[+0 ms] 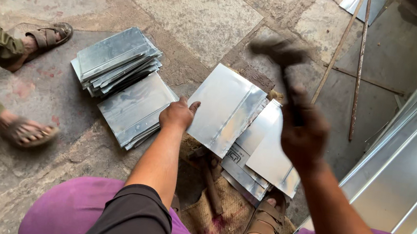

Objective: The person uses a hammer to flatten and shape metal sheets against a small anvil. They handle multiple sheets, turning them over and stacking them on the ground after processing each one.

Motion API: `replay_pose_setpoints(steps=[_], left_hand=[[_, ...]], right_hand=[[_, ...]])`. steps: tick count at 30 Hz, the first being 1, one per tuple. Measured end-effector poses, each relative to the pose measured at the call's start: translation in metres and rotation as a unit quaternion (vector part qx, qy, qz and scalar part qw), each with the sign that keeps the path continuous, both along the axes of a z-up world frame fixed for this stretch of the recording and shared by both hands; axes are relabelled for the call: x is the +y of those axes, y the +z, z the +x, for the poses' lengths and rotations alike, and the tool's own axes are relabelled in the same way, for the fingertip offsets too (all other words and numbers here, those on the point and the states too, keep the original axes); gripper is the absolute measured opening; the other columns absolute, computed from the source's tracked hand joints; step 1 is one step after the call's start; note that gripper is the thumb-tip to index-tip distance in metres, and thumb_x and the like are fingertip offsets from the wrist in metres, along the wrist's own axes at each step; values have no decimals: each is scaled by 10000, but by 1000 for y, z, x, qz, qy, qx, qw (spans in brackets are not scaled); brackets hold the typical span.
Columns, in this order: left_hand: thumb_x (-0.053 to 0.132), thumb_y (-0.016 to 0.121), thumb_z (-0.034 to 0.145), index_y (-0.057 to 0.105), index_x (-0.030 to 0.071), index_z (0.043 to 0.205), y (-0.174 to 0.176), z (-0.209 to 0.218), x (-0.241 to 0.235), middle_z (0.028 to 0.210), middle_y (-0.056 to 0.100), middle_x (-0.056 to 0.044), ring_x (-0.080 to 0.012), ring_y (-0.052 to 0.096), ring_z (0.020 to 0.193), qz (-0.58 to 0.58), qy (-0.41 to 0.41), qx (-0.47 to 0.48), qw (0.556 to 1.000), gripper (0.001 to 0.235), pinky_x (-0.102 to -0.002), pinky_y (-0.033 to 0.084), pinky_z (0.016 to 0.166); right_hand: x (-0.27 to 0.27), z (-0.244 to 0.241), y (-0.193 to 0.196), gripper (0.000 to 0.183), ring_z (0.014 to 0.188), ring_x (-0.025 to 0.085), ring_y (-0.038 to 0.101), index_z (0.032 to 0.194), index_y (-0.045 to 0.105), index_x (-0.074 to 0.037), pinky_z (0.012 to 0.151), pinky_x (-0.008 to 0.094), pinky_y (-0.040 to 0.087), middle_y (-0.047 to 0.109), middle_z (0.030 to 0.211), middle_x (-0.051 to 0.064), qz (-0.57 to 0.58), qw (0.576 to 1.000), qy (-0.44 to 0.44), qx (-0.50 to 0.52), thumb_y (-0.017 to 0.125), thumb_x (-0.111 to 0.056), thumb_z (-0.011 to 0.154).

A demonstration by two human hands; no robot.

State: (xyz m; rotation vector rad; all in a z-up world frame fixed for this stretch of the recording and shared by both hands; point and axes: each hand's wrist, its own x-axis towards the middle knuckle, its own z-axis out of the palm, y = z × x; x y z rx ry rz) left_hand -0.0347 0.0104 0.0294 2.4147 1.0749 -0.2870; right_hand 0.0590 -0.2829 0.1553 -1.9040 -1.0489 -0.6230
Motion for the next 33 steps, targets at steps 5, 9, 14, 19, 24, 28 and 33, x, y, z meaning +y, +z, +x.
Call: replay_pose_setpoints(steps=[5, 9, 14, 19, 24, 28, 33], left_hand=[[730, 373, 961, 437, 166, 1489, -2, -5, 2, 1184, 712, -163, -338, 713, 1061, -6, -5, -3, 1000, 775, -467, 617, 746], [726, 380, 968, 463, 176, 1482, -7, -8, 2, 1203, 711, -153, -337, 710, 1074, -6, -3, 14, 1000, 757, -470, 600, 793], [700, 419, 955, 551, 177, 1402, -6, -9, 6, 1186, 722, -151, -352, 683, 1118, 12, -9, -2, 1000, 700, -490, 566, 867], [709, 417, 981, 599, 155, 1350, -8, -16, 6, 1189, 727, -157, -362, 688, 1120, 17, -7, 1, 1000, 690, -489, 563, 887], [711, 409, 970, 569, 153, 1371, -5, -18, 8, 1189, 716, -162, -359, 684, 1114, 19, -3, -7, 1000, 705, -488, 572, 868], [689, 413, 990, 606, 149, 1329, -2, -21, 7, 1191, 722, -169, -360, 681, 1129, 17, -13, 8, 1000, 666, -486, 558, 901], [684, 427, 973, 605, 163, 1325, 0, -28, 5, 1199, 723, -151, -344, 672, 1141, 13, -15, 3, 1000, 654, -469, 554, 910]], right_hand=[[4, 0, 9, 285, 647, 160, 654, 1342, 601, -4, 587, 264, 509, 704, 819, 112, 196, 978, 29, 60, 654, -79, 1073], [7, -23, -51, 377, 834, 317, 702, 1373, 617, -33, 736, 376, 525, 734, 942, 200, -82, 978, 4, 192, 599, -180, 1027], [11, -9, -49, 305, 818, 324, 753, 1275, 674, -123, 733, 411, 571, 750, 931, 209, -207, 929, -93, 292, 666, -230, 989], [0, 22, -3, 312, 785, 158, 648, 1368, 635, -15, 686, 326, 536, 670, 878, 102, 38, 999, -29, 12, 705, -129, 1087], [2, 9, -46, 331, 854, 303, 681, 1338, 620, 21, 736, 392, 559, 681, 962, 199, 73, 997, -26, 7, 609, -203, 1094], [2, -13, -82, 388, 811, 431, 691, 1303, 656, -10, 706, 489, 550, 704, 920, 256, -161, 973, -45, 160, 621, -198, 965], [6, 7, -46, 315, 744, 337, 709, 1343, 630, -109, 634, 438, 571, 719, 880, 186, -130, 976, -65, 165, 680, -135, 1032]])
